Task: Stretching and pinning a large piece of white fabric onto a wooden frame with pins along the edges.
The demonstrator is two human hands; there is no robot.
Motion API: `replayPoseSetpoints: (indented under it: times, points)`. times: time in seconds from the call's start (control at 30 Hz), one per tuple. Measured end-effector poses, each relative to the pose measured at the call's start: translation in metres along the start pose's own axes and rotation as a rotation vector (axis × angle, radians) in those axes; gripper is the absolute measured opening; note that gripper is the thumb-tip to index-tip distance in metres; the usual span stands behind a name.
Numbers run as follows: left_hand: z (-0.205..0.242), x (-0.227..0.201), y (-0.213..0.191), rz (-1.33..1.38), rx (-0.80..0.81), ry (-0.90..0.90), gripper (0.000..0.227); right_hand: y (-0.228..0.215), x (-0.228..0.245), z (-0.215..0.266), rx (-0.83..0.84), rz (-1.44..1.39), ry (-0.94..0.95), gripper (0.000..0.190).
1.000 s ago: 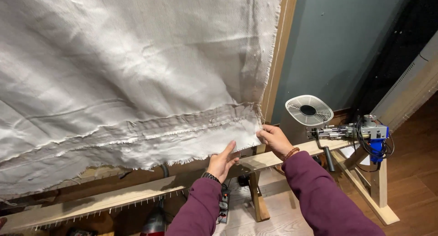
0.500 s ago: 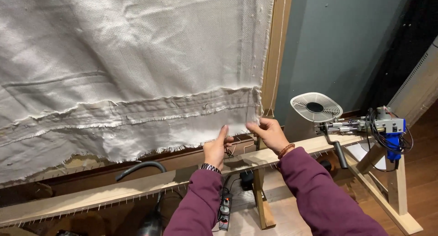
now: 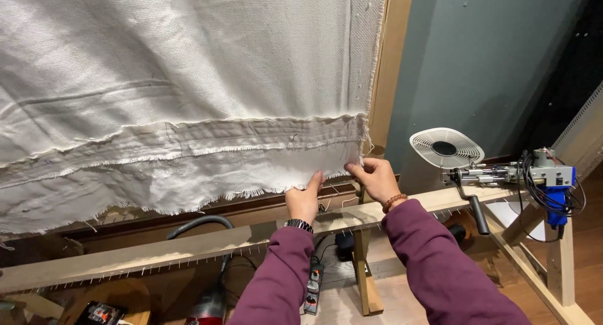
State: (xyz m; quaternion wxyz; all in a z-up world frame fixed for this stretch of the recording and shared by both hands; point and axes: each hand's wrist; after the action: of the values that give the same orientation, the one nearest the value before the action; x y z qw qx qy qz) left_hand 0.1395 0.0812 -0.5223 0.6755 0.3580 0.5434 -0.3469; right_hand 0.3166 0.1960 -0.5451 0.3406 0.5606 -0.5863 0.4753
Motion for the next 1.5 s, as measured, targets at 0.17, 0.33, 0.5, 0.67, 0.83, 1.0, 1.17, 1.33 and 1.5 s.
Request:
replayPoseSetpoints:
  times: [0.17,0.33,0.5,0.67,0.83,1.0,1.17,1.33,1.5]
  points:
    - [-0.008,0.006,0.002,-0.05,0.021,0.045,0.027,-0.007,-0.036,-0.013,0.002,0.032,-0.034,0.014]
    - [-0.02,0.022,0.004,-0.078,-0.002,0.063,0.022,-0.005,-0.034,-0.01,0.003,0.064,-0.053,0.013]
    - [-0.028,0.025,0.006,-0.145,-0.064,0.073,0.018,-0.002,-0.015,-0.002,0.018,0.089,-0.02,0.016]
    - [-0.036,0.03,0.007,-0.177,-0.104,0.059,0.021,0.002,-0.019,-0.004,0.027,0.112,-0.023,0.017]
    - [-0.023,0.019,0.005,-0.185,-0.131,0.054,0.028,0.009,0.015,0.012,0.024,0.081,-0.039,0.019]
    - [-0.003,0.005,-0.001,-0.239,-0.152,0.038,0.038,0.018,0.027,0.018,0.056,0.044,0.021,0.025]
    - [-0.019,0.025,-0.002,-0.215,-0.123,0.069,0.032,0.022,-0.029,-0.004,0.035,0.033,0.022,0.024]
    - [-0.021,0.031,0.0,-0.173,-0.103,0.064,0.024,0.02,-0.016,0.003,0.03,0.084,0.053,0.027]
    - [-0.036,0.041,0.004,-0.22,-0.11,0.051,0.03,0.021,0.014,0.015,0.011,0.053,0.104,0.019]
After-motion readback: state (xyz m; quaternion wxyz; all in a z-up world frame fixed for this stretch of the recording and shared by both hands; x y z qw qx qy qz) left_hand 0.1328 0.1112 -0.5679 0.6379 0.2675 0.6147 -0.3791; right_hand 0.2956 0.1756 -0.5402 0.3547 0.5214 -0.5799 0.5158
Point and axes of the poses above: each hand's wrist, its own z-axis away from the middle knuckle, its own y-axis out of the palm, x = y × z, and after that the axes turned 3 degrees about -y, right-handed
